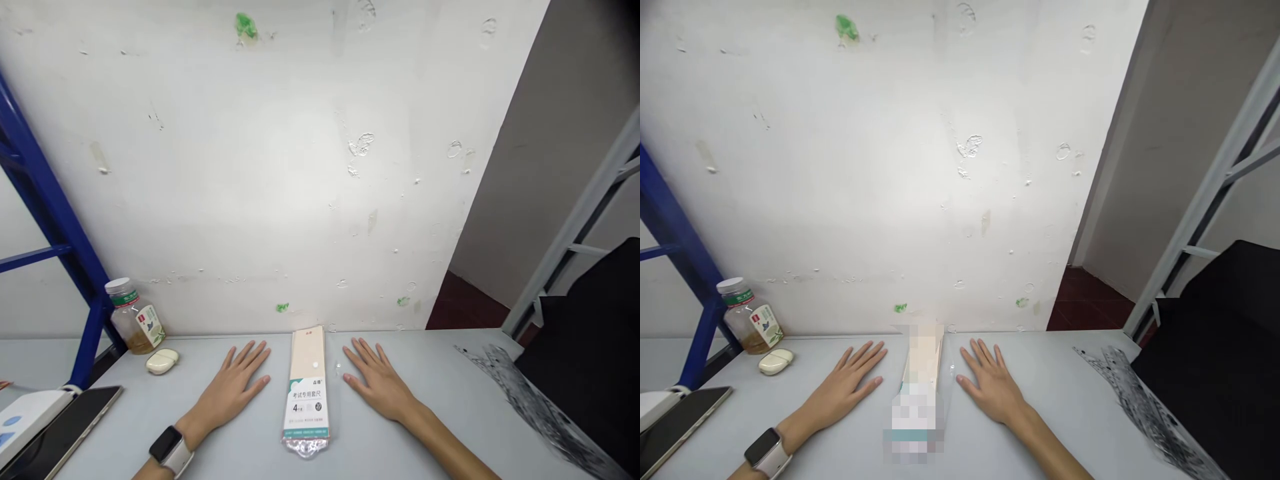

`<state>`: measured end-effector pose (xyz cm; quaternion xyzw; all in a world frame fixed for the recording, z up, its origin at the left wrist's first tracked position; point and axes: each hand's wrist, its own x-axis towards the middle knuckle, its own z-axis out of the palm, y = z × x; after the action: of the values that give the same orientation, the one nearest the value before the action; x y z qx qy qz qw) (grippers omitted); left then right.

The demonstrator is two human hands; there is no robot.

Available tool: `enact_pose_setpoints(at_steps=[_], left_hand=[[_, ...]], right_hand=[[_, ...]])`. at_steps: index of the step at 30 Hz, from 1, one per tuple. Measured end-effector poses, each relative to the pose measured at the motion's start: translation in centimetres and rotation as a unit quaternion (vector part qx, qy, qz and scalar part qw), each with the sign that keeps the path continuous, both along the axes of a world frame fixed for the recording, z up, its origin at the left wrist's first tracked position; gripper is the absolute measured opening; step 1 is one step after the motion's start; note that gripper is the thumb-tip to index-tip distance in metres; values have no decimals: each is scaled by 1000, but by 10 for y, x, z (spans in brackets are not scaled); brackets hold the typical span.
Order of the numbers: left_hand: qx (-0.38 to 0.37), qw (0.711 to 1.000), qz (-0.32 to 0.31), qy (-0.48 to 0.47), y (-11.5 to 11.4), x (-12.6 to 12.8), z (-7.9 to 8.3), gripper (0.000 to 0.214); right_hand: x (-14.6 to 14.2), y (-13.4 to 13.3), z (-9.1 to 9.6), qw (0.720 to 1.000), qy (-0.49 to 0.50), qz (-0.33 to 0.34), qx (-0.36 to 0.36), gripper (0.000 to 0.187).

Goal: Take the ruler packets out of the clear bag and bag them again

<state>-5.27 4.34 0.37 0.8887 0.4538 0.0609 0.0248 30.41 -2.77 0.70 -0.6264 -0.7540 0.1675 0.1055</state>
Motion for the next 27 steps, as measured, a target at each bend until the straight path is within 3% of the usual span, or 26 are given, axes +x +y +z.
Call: enact_pose_setpoints(at_steps=[20,24,27], left_hand=[[5,1000,10,-14,-3,4,2,57],[-19,999,21,-28,-3,8,7,57],[-39,994,72,-72,-7,21,8,55]], right_hand=[[2,0,-3,1000,21,-3,17,69],[-3,-1,5,996,15,-33,78,55],[-16,-6,20,990,27,-60,128,43]])
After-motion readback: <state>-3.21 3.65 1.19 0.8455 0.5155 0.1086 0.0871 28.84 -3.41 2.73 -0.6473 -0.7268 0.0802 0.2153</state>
